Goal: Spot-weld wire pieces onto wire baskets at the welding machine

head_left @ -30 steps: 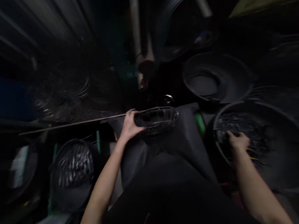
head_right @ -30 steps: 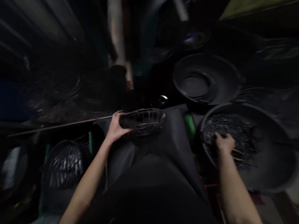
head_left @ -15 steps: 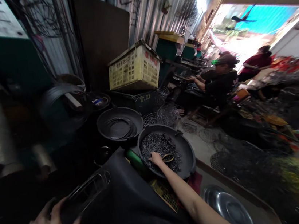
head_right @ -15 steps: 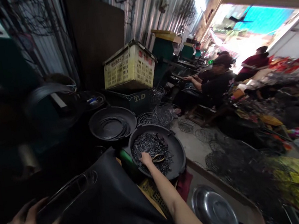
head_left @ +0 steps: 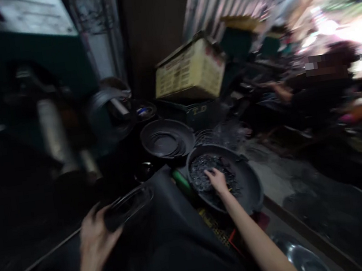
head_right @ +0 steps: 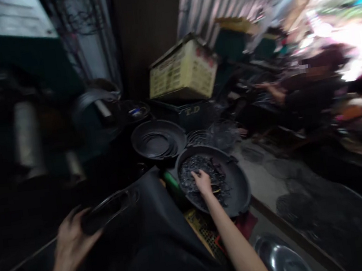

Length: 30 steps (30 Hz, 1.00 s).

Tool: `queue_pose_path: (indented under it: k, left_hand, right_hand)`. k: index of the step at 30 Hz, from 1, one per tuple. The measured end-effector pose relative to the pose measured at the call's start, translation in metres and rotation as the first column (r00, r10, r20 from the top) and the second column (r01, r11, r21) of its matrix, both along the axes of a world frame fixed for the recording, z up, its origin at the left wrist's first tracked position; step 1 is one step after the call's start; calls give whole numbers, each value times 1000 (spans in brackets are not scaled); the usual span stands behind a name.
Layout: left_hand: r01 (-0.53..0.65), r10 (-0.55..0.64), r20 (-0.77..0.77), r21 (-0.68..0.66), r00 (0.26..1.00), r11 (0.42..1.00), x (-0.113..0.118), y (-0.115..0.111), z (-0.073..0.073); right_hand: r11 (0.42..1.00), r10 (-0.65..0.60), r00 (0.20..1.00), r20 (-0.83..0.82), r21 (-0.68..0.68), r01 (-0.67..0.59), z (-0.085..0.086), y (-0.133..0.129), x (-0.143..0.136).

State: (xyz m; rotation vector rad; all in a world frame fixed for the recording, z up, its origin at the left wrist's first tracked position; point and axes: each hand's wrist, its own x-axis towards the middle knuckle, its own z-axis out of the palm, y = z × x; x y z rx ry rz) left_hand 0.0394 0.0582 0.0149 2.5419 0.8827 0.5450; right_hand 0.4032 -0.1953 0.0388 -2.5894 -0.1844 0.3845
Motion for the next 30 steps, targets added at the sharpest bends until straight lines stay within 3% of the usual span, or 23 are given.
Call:
queue_pose_path:
  k: [2, 4, 5, 7, 9, 12, 15, 18, 23, 30]
  left_hand:
    - [-49, 49, -39, 13, 998, 999, 1, -11, 10]
    - [-112, 108, -87, -47, 990, 993, 3, -19, 17]
    - [-145, 137, -110, -68, 984, 987, 4, -21, 19]
    - [-169, 155, -133, -99, 979, 981, 4, -21, 18]
    - [-190, 179, -110, -108, 978, 976, 1, -21, 18]
    - [-195, 189, -72, -100, 979, 976, -1, -25, 20]
    - [-172, 169, -53, -63, 984, 983, 0, -27, 23]
    - [-137, 137, -64, 0, 989, 991, 4, -25, 27]
    - [-131, 134, -58, 51, 989, 990, 4, -22, 31]
    - [-150, 148, 33, 44, 988, 988, 2, -14, 30]
  right_hand:
    - [988, 104, 991, -80, 126, -93, 10, 13, -27]
    - [940, 205, 960, -190, 313, -139, 4, 22, -54]
    - [929, 250, 935, -251, 334, -159, -4, 24, -67]
    - [931, 340, 877, -340, 252, -264, -21, 29, -93]
    - [931, 361, 852, -380, 192, -309, -26, 37, -117]
    - [876, 428, 848, -313, 376, -303, -1, 66, -152]
    - [798, 556, 734, -391, 499, -338, 30, 108, -178]
    - [759, 640, 634, -435, 488, -431, 33, 144, -191]
    - [747, 659, 694, -290, 355, -562, 11, 164, -201]
    - [531, 733, 651, 199, 430, -730, 7, 165, -221]
